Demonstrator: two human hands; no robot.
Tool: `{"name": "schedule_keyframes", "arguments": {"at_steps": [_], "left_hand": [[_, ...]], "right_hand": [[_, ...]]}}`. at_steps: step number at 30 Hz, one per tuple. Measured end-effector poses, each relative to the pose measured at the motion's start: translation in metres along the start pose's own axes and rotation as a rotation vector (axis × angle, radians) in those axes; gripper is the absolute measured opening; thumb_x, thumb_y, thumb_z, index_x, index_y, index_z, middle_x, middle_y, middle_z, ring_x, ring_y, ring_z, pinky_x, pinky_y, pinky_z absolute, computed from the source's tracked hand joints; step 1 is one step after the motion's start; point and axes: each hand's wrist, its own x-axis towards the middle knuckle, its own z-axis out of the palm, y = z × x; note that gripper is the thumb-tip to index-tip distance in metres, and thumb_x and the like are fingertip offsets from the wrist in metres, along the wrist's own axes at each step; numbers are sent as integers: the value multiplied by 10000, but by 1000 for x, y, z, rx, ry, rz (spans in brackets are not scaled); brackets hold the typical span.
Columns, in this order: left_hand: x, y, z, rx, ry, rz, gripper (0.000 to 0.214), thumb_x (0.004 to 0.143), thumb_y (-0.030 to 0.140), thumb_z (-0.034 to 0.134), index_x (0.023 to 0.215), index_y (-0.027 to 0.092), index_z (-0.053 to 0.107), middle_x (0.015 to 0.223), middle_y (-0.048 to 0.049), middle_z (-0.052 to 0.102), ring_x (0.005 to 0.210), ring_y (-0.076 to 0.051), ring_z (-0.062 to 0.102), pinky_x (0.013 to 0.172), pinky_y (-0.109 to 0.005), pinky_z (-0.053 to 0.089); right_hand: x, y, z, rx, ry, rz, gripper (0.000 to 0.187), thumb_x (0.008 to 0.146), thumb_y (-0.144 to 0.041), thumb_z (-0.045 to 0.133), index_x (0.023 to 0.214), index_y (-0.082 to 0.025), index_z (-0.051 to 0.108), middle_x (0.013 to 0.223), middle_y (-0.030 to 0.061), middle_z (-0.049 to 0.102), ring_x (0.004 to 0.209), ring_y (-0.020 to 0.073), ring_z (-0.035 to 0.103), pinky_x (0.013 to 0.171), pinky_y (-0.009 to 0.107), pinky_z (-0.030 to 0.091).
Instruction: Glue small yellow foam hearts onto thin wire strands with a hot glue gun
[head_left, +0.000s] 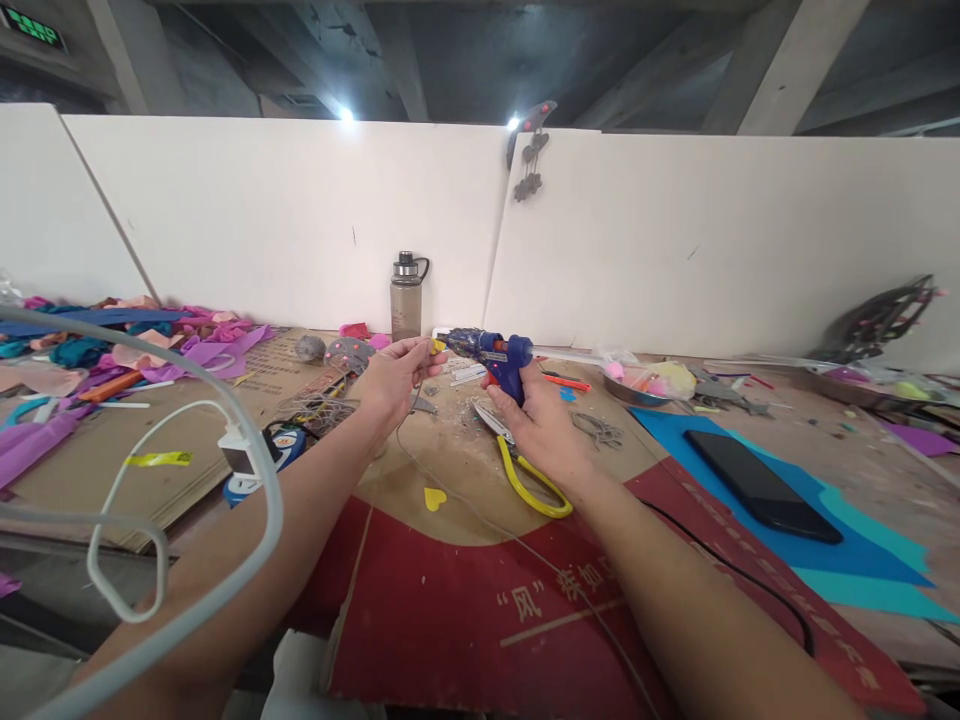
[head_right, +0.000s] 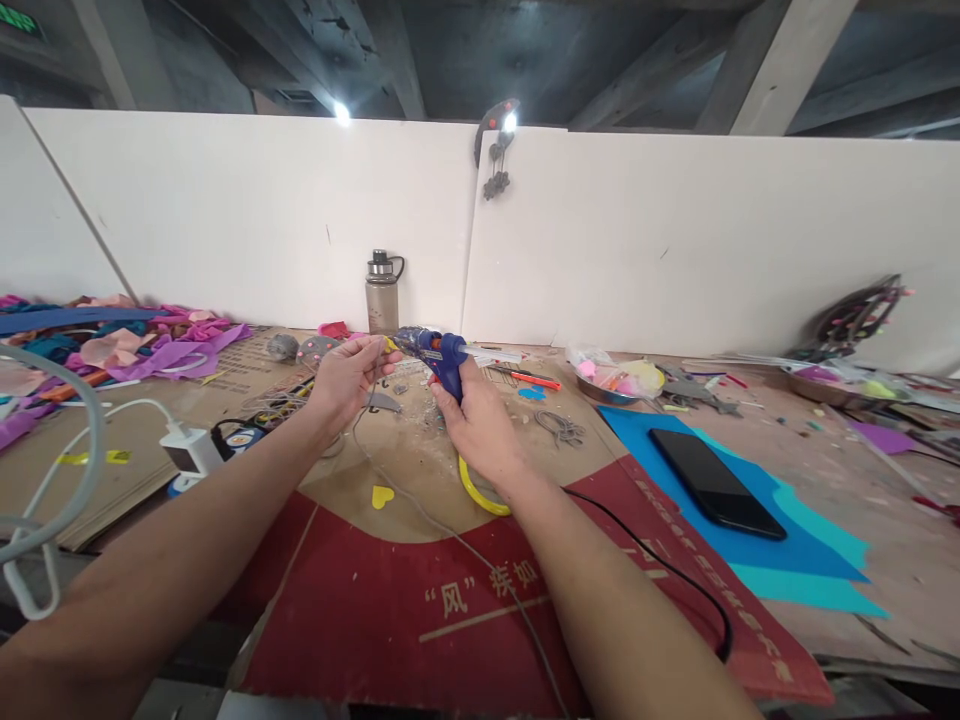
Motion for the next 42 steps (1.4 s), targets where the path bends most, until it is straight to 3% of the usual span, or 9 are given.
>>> {"name": "schedule_keyframes", "arguments": {"at_steps": [10, 21, 42], "left_hand": [[0, -2, 0, 19, -23, 9, 126, 737, 217, 728, 731, 114, 656, 691, -31, 673, 678, -131, 686, 712, -262, 554], [-1, -3, 0, 30, -43, 36, 164, 712, 251, 753, 715, 112, 666, 690, -35, 675, 663, -130, 686, 713, -265, 571], [-5, 1, 4, 57, -29, 37, 191, 687, 272, 769, 712, 116, 661, 687, -36, 671, 681, -146, 689, 738, -297, 565]], "right_hand": [[0, -1, 0, -69, 9, -29, 324, 917, -357, 469, 1184, -180, 515, 1121, 139, 633, 989, 270, 592, 871, 419, 460], [-1, -1, 1, -138, 5, -18, 306, 914, -350, 451, 1144, -162, 521, 1010, 137, 645, 901, 281, 600, 804, 419, 470], [-1, -3, -1, -138, 9, -27, 277, 916, -346, 448, 1112, -166, 524, 1022, 137, 635, 922, 275, 596, 822, 416, 473]]}}
